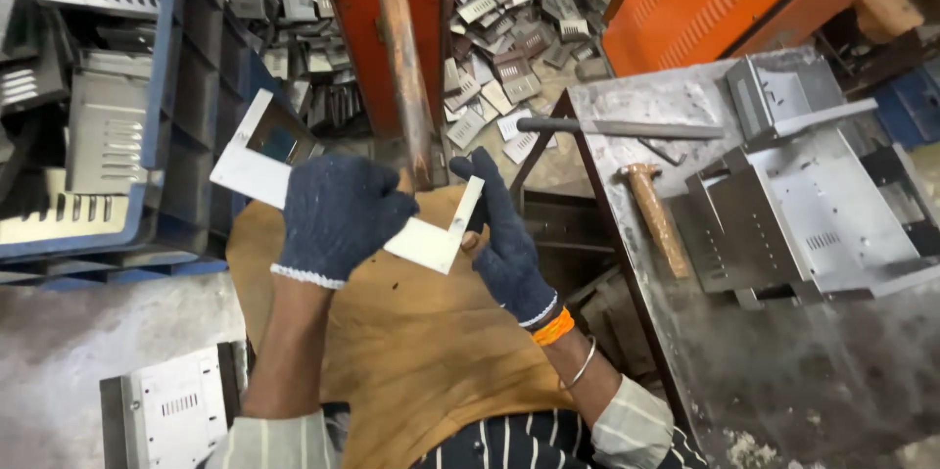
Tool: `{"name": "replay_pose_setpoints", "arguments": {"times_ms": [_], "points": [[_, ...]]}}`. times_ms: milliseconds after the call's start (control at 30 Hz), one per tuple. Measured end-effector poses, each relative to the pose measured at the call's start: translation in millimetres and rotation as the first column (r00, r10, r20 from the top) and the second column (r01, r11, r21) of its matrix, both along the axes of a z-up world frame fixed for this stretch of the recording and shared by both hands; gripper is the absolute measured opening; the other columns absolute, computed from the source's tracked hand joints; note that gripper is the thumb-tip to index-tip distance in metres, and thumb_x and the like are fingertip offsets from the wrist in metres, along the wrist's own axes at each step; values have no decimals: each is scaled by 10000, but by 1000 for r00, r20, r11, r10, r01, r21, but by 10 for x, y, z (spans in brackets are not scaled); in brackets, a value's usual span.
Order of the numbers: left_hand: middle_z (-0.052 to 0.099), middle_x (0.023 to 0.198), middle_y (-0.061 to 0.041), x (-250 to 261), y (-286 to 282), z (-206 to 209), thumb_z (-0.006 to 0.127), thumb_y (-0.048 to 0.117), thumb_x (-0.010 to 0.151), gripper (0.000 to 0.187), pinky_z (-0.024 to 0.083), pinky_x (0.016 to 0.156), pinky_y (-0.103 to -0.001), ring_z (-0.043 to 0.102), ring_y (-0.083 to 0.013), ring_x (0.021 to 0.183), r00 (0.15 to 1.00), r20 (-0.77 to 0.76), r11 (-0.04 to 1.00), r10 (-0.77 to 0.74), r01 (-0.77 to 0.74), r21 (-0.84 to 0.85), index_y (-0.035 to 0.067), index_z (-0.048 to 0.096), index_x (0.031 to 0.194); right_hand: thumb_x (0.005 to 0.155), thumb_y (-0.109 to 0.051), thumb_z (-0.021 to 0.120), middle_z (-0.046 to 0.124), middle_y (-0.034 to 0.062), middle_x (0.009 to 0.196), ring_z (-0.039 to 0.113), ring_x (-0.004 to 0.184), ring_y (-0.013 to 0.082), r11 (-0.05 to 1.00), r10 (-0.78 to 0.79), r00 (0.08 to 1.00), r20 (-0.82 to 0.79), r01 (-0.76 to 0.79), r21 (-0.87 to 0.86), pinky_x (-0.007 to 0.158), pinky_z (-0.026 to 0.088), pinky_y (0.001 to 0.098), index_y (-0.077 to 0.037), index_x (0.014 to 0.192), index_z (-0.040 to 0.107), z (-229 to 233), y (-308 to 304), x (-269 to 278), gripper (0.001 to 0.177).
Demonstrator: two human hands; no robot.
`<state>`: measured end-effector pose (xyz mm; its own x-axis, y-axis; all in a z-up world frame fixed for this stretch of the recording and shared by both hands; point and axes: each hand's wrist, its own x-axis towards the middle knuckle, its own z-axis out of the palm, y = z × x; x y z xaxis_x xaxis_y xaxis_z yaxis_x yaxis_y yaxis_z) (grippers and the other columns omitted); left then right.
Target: The person picks sheet metal panels from a crate, positions each panel under a manual lever press, and pulls the lever down to bend the panel edges. They set finished panels on the work table, hammer one panel flat, and file edges by hand.
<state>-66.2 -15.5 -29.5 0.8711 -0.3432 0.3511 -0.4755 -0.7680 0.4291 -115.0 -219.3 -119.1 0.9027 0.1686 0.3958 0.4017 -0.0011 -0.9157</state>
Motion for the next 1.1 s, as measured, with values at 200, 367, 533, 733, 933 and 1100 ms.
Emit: {"name": "replay_pose_setpoints", "arguments": {"times_ms": [200,367,533,733,933,1100], "points": [[642,588,-162,-437,-270,-208,725,328,737,264,477,560,-495,606,-372,547,994,91,997,56,-51,-60,88,759,632,1034,-706,463,425,191,1637,402,1534,277,995,-104,993,55,104,-5,1278,305,404,-19,1678,158,-3,-120,-209,989],[647,598,-160,-753,-805,-175,709,342,871,357,467,553,-503,636,-362,560,986,-121,976,115,-135,-172,94,733,616,1072,-698,294,640,135,1389,579,1175,167,985,-170,984,-48,172,25,1073,445,315,43,1418,601,-308,-696,-187,874],[652,578,-140,-1066,-1410,349,736,384,867,378,491,543,-466,661,-324,539,937,-310,938,-161,47,-344,103,735,614,1150,-430,436,667,73,913,606,805,164,917,-390,912,-126,398,38,775,510,306,9,955,657,225,-1623,-586,529],[724,1010,-103,-1104,-1651,715,773,211,812,238,504,871,-461,682,-307,975,804,161,654,-572,566,-502,94,717,1012,1040,-200,584,567,68,704,537,718,195,428,-897,392,203,884,186,700,472,364,-49,839,680,1205,-2231,-1050,269],[702,1158,-103,-995,-1706,220,756,143,864,341,514,957,-407,665,-296,1109,765,110,596,-635,575,-561,84,680,1191,863,-335,834,692,128,965,680,893,268,-207,-568,279,775,862,-462,813,560,409,-73,1109,671,1193,-2587,-636,394],[724,1067,-89,-898,-1702,7,758,119,859,261,546,889,-373,697,-283,1029,812,22,660,-583,489,-570,82,710,1113,740,-244,878,685,159,940,675,884,366,-277,-655,336,676,727,-629,737,521,468,-50,1056,642,783,-2892,-305,439]]}}
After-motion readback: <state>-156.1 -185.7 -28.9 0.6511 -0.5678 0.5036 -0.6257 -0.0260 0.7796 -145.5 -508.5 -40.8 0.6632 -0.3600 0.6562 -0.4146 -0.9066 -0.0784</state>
